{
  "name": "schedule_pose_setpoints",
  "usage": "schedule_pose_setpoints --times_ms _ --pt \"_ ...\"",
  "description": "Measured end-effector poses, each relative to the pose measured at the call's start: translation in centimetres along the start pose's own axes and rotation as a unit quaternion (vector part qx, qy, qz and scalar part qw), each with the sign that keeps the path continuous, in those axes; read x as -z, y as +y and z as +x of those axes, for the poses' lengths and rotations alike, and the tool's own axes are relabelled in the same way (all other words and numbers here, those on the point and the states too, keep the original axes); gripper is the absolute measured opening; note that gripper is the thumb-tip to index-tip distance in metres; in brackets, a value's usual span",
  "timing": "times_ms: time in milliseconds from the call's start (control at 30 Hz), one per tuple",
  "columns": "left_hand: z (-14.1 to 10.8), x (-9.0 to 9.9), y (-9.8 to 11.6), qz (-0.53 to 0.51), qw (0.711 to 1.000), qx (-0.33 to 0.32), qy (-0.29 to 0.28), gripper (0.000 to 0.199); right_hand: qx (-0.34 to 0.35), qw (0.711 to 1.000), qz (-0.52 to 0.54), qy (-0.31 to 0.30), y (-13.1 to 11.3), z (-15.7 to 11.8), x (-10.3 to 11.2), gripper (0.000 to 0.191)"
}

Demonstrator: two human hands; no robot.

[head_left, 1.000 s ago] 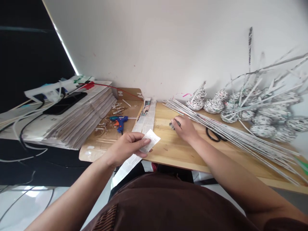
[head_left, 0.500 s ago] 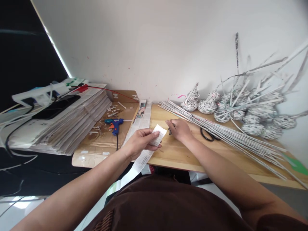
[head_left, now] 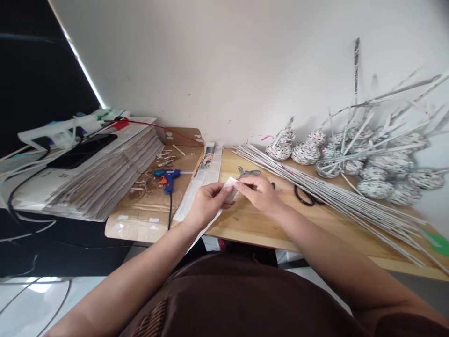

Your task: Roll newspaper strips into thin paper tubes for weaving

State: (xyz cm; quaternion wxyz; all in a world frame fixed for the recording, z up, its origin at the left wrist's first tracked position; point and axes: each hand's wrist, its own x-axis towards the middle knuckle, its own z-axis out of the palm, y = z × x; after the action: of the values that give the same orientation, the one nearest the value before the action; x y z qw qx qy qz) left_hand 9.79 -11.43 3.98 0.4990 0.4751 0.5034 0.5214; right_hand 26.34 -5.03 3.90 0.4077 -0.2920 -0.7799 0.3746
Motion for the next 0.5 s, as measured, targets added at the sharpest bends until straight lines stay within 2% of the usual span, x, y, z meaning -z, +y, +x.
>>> schedule_pose_setpoints --times_ms 167,267,333,400,500 --pt "-0.2 -0.5 0.0 0.028 1.0 -0.001 0.005 0.032 -0.126 0.98 0.152 0.007 0.8 0.2 -0.6 0.044" --pt "-0.3 -0.2 -0.3 0.017 1.0 0.012 0.011 0.033 -0.135 0.978 0.161 0.019 0.9 0.3 -0.5 0.048" --pt "-0.3 0.2 -0.5 0.001 1.0 0.021 0.016 0.034 -0.102 0.989 0.104 0.037 1.0 0.3 -0.2 0.048" --pt "-0.3 0.6 -0.7 -0.019 0.999 0.032 0.018 0.034 -0.054 0.998 -0.01 0.034 1.6 0.5 0.3 0.041" --pt "-0.4 0.9 -0.8 -0.047 0.998 0.046 0.021 0.033 -0.008 0.978 -0.207 -0.005 3.0 0.6 0.6 0.027"
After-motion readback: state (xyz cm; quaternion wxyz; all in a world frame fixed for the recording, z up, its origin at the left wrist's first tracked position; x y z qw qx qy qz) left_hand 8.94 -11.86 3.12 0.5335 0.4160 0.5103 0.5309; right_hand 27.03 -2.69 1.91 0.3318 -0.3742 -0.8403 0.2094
